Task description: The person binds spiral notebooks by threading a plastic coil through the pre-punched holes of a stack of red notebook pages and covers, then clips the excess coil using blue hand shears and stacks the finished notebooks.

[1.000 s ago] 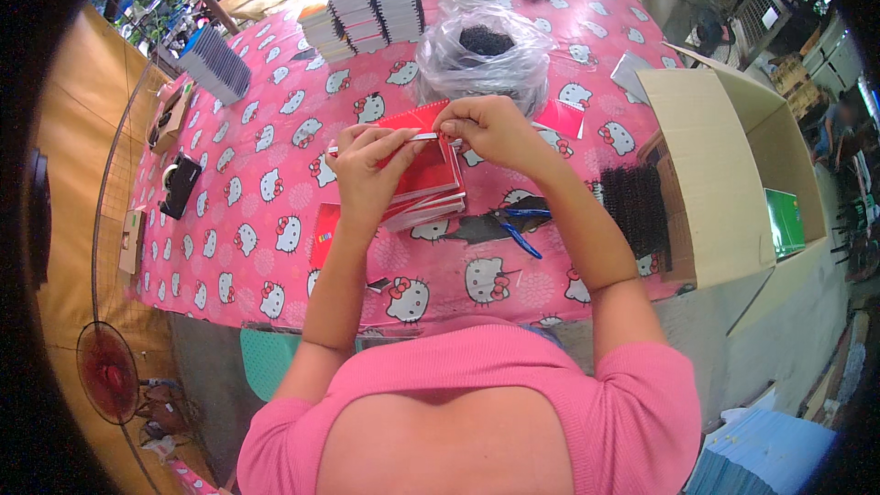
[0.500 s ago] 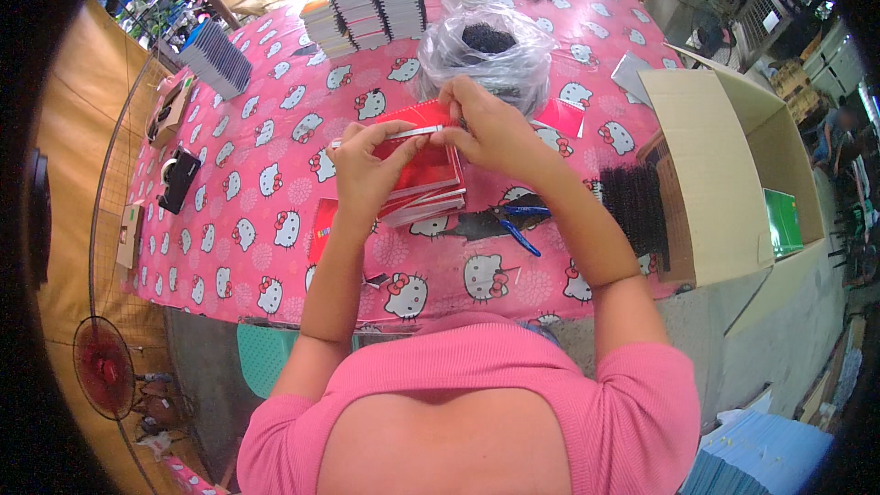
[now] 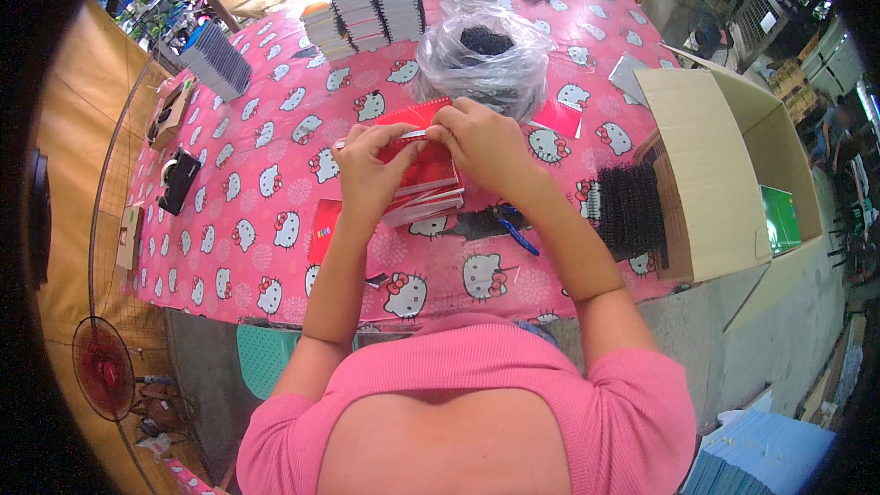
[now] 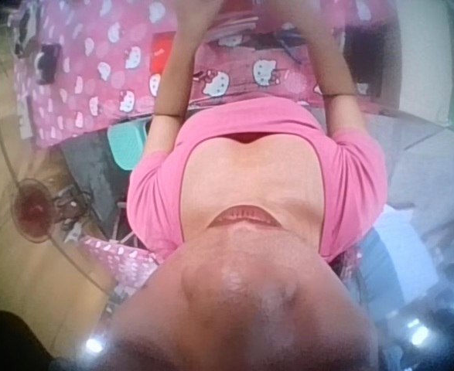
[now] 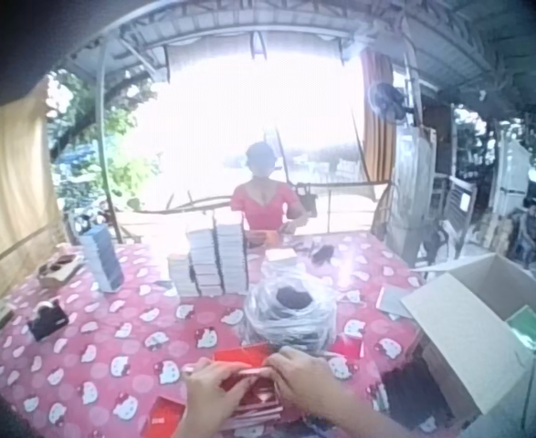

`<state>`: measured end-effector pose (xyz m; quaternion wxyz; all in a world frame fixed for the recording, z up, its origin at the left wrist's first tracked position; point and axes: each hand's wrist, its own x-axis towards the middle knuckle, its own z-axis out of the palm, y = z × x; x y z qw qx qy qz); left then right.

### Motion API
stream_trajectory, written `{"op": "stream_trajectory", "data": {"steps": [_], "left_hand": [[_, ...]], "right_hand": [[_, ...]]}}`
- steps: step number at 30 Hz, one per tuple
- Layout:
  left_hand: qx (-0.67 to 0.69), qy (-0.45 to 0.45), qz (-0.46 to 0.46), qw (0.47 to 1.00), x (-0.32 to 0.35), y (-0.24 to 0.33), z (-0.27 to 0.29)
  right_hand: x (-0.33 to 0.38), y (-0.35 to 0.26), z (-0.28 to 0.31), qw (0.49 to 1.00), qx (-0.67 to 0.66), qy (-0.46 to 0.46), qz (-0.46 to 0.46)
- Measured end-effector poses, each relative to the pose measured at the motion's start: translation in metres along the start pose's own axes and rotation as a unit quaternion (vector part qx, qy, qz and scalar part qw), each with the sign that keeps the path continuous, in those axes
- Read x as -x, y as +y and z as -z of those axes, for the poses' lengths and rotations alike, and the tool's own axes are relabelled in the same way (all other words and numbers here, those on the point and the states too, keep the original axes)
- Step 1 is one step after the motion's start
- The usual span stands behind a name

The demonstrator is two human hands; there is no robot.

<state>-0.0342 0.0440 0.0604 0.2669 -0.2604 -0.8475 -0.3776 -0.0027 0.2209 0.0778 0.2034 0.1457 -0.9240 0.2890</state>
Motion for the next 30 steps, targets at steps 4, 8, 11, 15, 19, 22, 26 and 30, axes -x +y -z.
{"op": "stream_trajectory", "data": {"steps": [4,8,11,15,19,22,26,30], "left_hand": [[0.015,-0.028,0.004,0.999,0.001,-0.002,0.001],[0.075,-0.103,0.073,0.989,-0.003,0.003,0.009],[0.079,-0.055,0.037,0.995,-0.004,0.009,0.007],[0.03,-0.04,0.009,0.999,-0.007,0.005,-0.005],[0.046,-0.041,0.015,0.998,-0.01,0.005,-0.004],[0.058,-0.081,0.052,0.994,-0.016,0.01,-0.002],[0.057,-0.065,0.044,0.995,-0.009,0.004,0.0],[0.062,-0.112,0.07,0.989,-0.013,0.004,0.0]], "right_hand": [[-0.001,-0.014,0.008,0.999,0.004,0.052,0.011],[-0.001,-0.012,0.034,1.0,0.016,-0.001,-0.007],[-0.002,-0.011,0.072,1.0,-0.007,0.001,-0.007],[-0.028,0.012,0.041,0.972,0.047,-0.23,0.031],[-0.032,0.007,0.051,0.961,0.037,-0.262,0.077],[-0.042,0.008,0.037,0.925,0.107,-0.36,0.054],[-0.042,-0.008,0.047,0.969,-0.014,-0.243,0.048],[-0.037,-0.008,0.041,0.95,0.055,-0.299,0.075]]}}
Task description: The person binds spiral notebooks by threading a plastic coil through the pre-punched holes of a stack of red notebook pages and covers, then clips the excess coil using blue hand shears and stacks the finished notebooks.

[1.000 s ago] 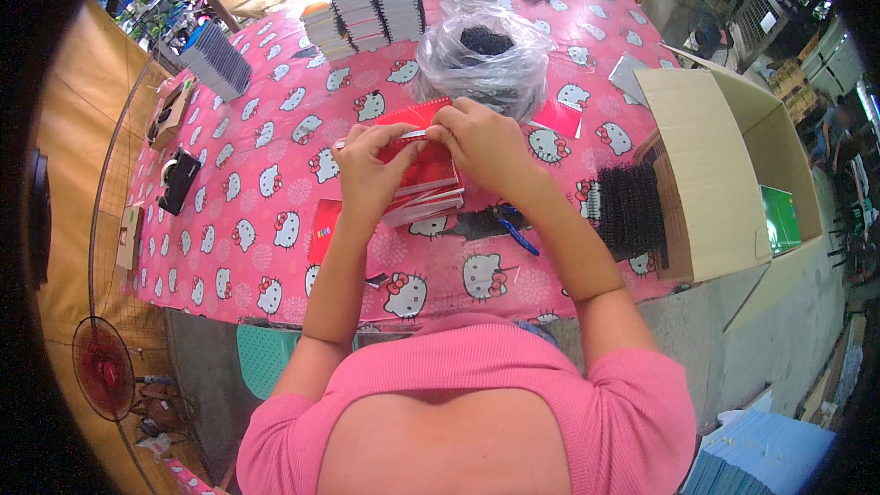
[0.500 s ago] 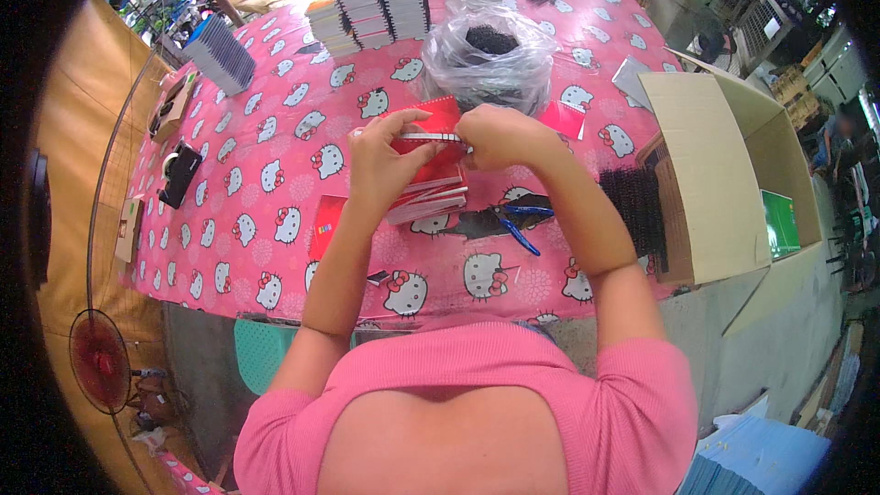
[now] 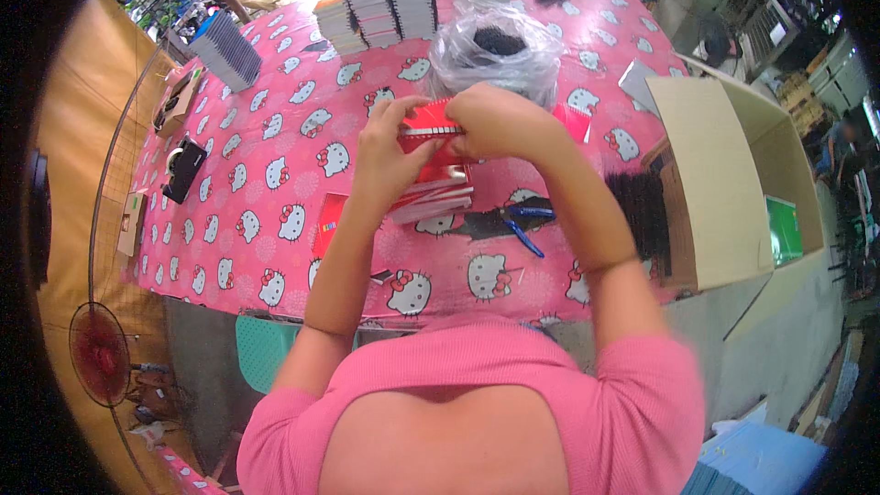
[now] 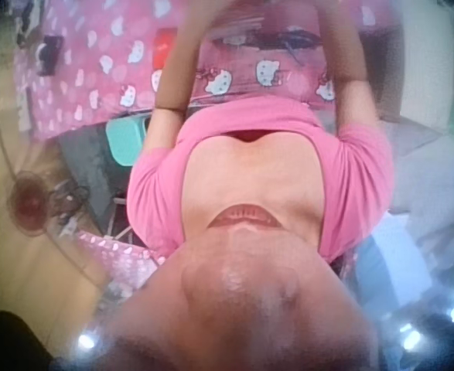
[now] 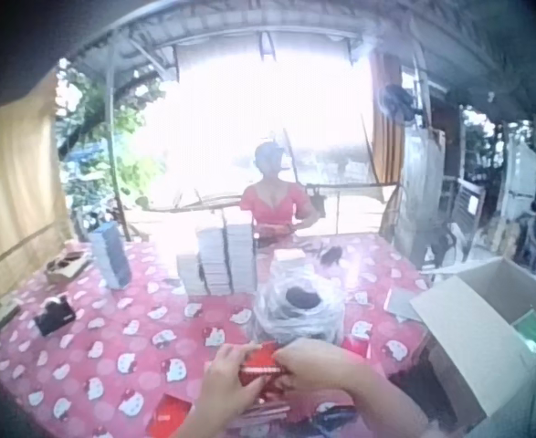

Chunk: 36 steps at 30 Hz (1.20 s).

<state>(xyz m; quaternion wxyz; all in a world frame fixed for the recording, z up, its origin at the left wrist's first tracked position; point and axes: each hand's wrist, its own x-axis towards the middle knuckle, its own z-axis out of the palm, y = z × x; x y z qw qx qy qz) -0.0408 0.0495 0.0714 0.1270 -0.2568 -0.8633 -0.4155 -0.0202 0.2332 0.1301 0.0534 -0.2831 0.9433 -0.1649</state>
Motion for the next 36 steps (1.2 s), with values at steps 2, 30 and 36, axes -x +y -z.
{"op": "stream_trajectory", "data": {"steps": [2,30,36], "left_hand": [[0.004,0.04,-0.016,0.999,0.003,-0.01,0.004],[0.496,0.135,0.151,0.845,0.024,-0.038,0.0],[0.497,0.165,0.15,0.839,0.032,-0.04,-0.001]], "right_hand": [[-0.009,-0.005,0.001,0.99,-0.063,0.123,0.03],[-0.057,-0.017,-0.01,0.996,0.082,-0.044,-0.004],[-0.046,-0.032,-0.002,0.999,0.006,0.016,0.046]]}}
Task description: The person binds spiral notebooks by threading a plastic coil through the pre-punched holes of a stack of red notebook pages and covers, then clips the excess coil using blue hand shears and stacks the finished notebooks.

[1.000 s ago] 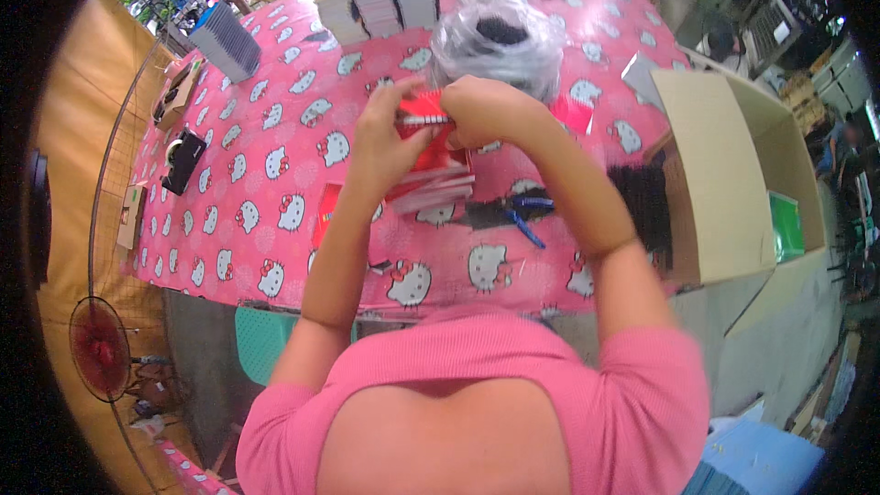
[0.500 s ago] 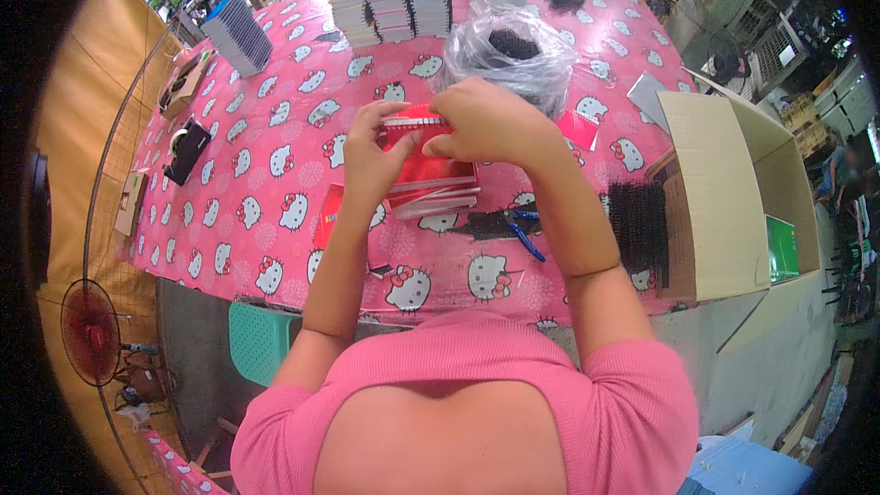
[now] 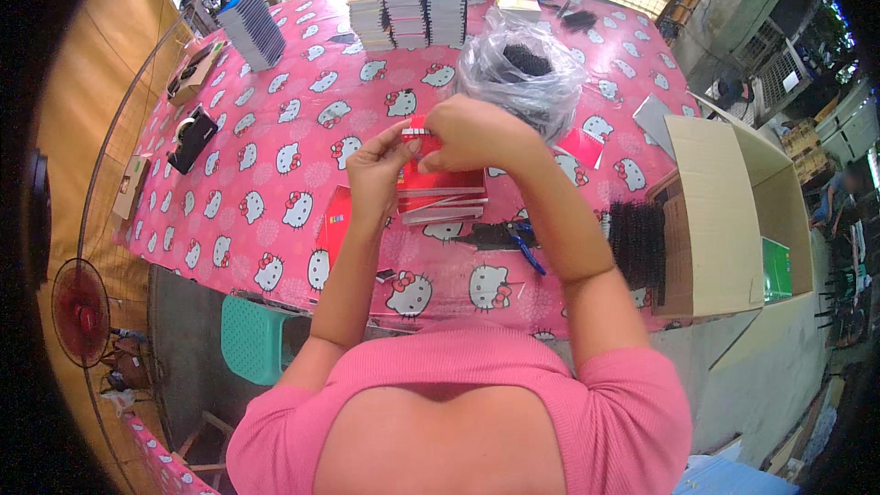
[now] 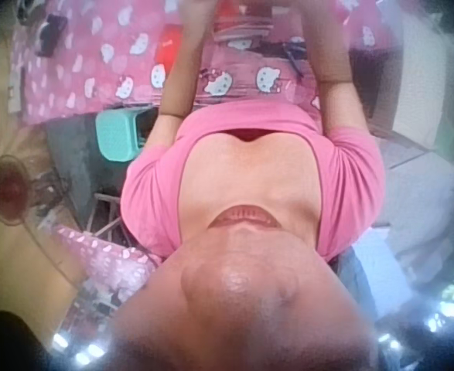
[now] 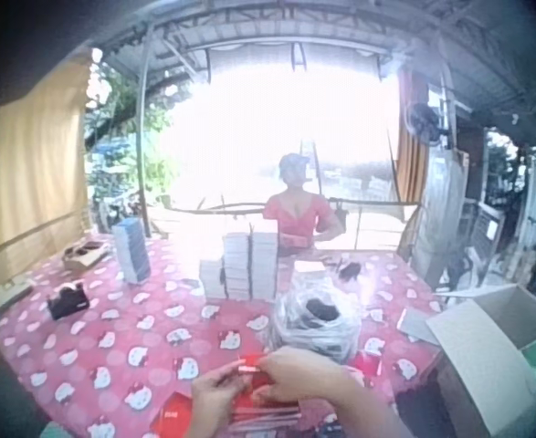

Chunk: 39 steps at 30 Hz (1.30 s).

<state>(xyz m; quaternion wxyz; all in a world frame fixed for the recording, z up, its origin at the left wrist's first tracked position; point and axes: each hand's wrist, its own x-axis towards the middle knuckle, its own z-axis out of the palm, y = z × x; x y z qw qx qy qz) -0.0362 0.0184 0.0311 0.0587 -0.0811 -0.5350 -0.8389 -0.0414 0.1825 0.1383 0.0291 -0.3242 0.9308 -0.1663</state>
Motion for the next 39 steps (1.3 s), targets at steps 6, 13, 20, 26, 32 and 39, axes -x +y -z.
{"op": "stream_trajectory", "data": {"steps": [6,13,20,26,32,39], "left_hand": [[-0.06,-0.018,-0.006,0.998,0.002,-0.006,0.004],[0.016,-0.007,-0.002,1.0,-0.005,-0.002,0.002],[-0.237,-0.034,-0.319,0.917,0.009,0.038,-0.032],[-0.357,-0.138,-0.12,0.916,0.042,-0.007,-0.01],[-0.315,-0.109,-0.188,0.924,0.049,-0.011,-0.009],[-0.314,-0.115,-0.182,0.924,0.049,-0.009,-0.006]], "right_hand": [[0.001,0.002,0.002,0.999,0.007,0.001,-0.045],[0.064,-0.004,-0.045,0.911,-0.125,0.392,-0.026],[0.171,0.068,-0.222,0.937,0.102,0.229,-0.244],[0.156,0.038,-0.166,0.927,-0.133,0.254,-0.243],[0.12,-0.008,-0.113,0.942,-0.131,0.297,-0.089],[0.114,-0.006,-0.108,0.94,-0.15,0.291,-0.09]]}}
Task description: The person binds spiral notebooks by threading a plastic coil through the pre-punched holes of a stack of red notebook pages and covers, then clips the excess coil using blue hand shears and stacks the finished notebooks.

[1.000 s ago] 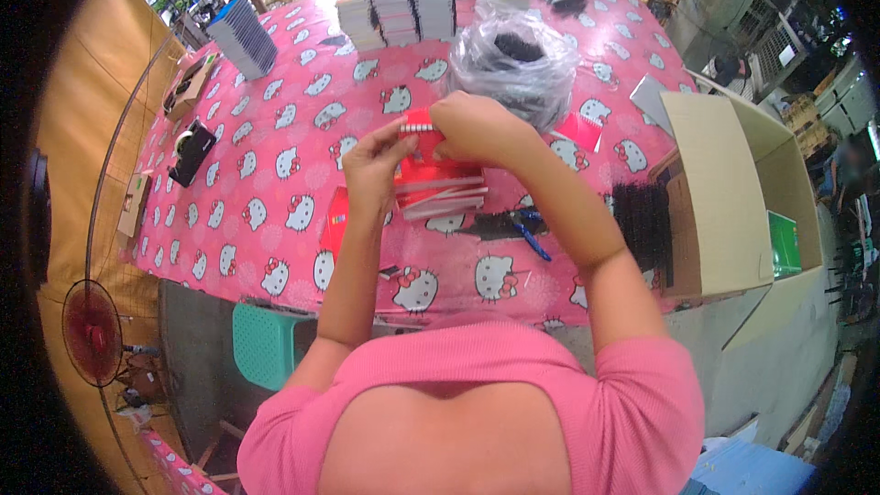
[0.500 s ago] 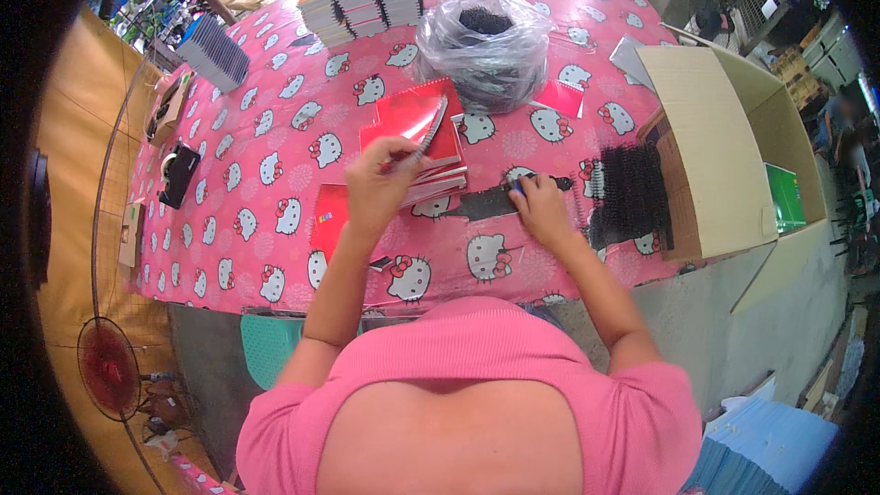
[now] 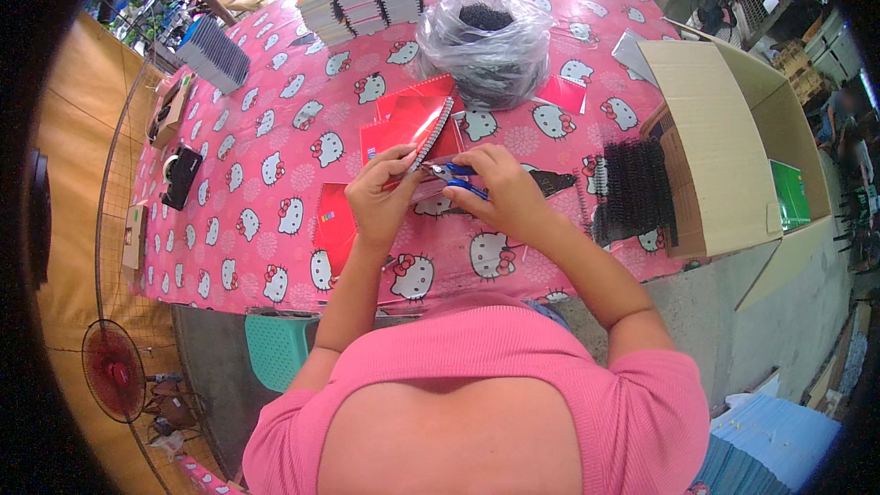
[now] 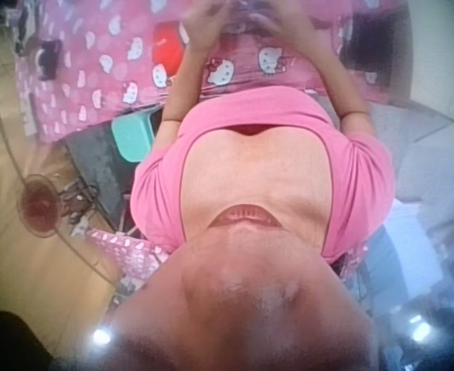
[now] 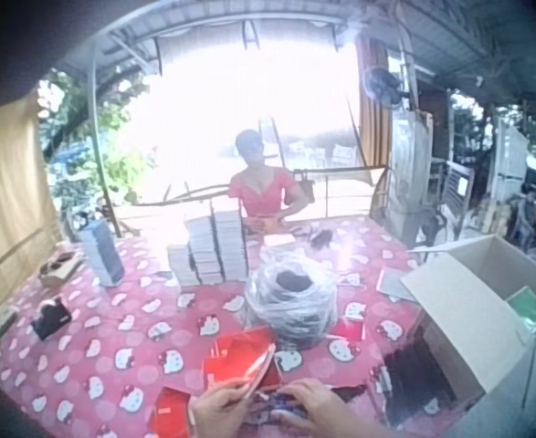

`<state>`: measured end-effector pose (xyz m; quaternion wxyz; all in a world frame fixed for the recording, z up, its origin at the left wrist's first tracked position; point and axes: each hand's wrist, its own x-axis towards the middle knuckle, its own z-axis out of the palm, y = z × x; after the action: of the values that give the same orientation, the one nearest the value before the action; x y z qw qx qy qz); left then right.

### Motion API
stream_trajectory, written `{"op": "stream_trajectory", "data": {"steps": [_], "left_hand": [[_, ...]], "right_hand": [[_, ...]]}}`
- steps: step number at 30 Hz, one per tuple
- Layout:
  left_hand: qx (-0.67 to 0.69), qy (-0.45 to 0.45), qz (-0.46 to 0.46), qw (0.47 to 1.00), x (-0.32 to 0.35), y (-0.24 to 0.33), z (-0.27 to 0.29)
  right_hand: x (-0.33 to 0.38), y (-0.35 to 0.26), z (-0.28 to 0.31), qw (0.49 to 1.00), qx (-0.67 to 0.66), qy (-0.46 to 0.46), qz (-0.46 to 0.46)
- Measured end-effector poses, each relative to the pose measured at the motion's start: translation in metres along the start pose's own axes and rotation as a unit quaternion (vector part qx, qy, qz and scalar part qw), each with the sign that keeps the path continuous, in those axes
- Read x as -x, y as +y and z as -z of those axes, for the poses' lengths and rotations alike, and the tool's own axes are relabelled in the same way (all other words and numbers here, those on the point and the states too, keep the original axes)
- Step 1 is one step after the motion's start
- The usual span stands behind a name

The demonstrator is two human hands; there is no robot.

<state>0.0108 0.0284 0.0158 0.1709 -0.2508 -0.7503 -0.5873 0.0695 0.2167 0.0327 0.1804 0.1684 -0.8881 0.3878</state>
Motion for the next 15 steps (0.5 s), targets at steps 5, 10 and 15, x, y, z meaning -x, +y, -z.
{"op": "stream_trajectory", "data": {"steps": [5,10,15], "left_hand": [[0.013,-0.009,0.015,1.0,0.001,0.0,-0.002],[0.003,-0.004,-0.049,0.999,0.004,-0.006,-0.002],[-0.026,-0.063,-0.079,0.995,0.007,-0.017,0.013]], "right_hand": [[-0.003,0.0,0.0,0.997,0.034,0.042,0.049],[-0.008,0.02,0.0,0.745,-0.547,-0.229,-0.306],[0.004,0.026,-0.01,0.782,-0.491,-0.226,-0.311]]}}
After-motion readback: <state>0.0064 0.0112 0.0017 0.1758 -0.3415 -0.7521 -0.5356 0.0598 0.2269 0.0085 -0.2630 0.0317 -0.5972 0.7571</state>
